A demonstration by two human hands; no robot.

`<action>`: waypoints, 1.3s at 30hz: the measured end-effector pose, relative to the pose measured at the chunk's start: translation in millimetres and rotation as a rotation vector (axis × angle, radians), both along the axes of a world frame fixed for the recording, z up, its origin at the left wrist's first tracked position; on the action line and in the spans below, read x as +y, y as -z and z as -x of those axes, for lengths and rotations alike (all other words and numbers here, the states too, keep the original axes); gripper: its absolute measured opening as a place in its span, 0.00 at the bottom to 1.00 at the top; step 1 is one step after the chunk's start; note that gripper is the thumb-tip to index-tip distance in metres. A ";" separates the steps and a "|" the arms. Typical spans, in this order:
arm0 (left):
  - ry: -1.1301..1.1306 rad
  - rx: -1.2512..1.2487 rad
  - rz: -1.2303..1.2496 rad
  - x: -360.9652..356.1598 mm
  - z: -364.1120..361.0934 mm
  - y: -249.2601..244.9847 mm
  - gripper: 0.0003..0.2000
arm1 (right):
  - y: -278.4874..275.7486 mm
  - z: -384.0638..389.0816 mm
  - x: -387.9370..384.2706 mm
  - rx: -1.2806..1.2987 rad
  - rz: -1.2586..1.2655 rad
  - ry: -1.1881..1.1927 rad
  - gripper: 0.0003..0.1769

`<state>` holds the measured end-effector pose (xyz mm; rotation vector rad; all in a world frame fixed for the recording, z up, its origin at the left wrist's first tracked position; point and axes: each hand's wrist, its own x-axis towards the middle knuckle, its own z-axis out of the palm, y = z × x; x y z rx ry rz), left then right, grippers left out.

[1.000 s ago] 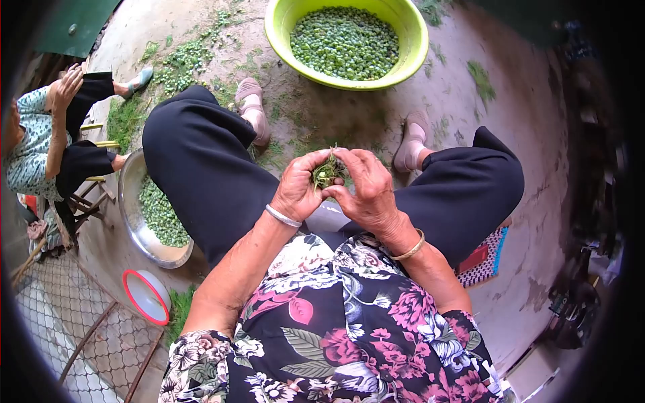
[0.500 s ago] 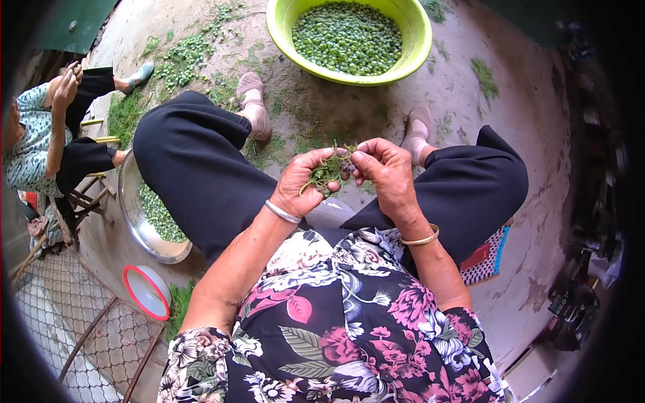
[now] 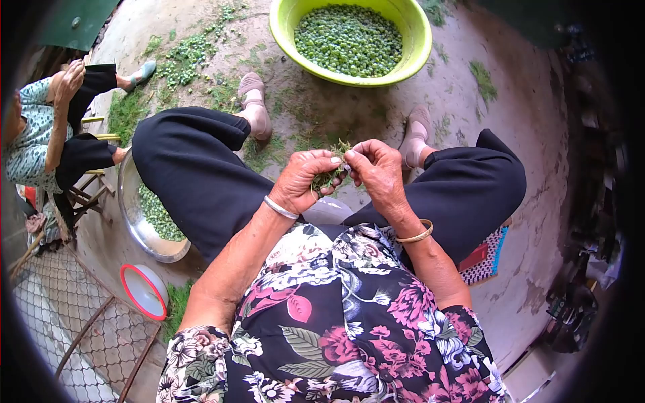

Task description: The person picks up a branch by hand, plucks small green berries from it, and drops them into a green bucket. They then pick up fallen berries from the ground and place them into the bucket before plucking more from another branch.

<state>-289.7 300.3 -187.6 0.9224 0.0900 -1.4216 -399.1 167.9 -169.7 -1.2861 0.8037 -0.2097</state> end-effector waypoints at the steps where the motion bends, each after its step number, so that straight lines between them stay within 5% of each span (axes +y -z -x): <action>1: 0.000 -0.002 0.000 0.5 -1.0 -1.5 0.08 | -0.5 0.1 -0.5 -0.007 -0.032 -0.003 0.07; 5: -0.017 0.154 0.047 0.2 -2.7 -3.1 0.06 | 8.3 4.2 -7.1 0.012 0.078 0.000 0.09; 7: -0.040 0.195 0.065 -1.8 -5.1 -2.3 0.05 | 0.3 1.0 -4.1 -0.026 0.905 0.076 0.10; 9: -0.149 0.241 0.021 -2.6 -3.2 -1.1 0.04 | -9.8 8.2 0.5 -0.031 0.733 0.040 0.10; 11: -0.128 0.167 0.014 -3.0 -2.1 2.5 0.04 | -8.4 8.3 3.3 -0.139 0.293 -0.115 0.08; 14: -0.112 0.130 0.040 -3.5 3.0 8.0 0.05 | -0.8 10.0 2.0 -0.049 0.424 -0.171 0.05; 19: -0.188 0.044 0.013 -9.5 4.9 0.2 0.04 | -1.9 6.6 -5.3 -0.060 0.160 -0.200 0.04; 34: -0.216 -0.287 -0.067 -17.0 1.7 7.9 0.10 | -20.0 15.0 -15.9 0.049 0.134 -0.328 0.05; 37: -0.217 -0.308 -0.174 -11.0 -10.0 -3.1 0.10 | -36.1 13.1 -26.6 -0.051 -0.042 -0.281 0.06; 39: -0.279 -0.632 -0.172 -9.9 -10.6 9.9 0.09 | -50.5 8.8 -34.8 -0.189 -0.319 -0.199 0.10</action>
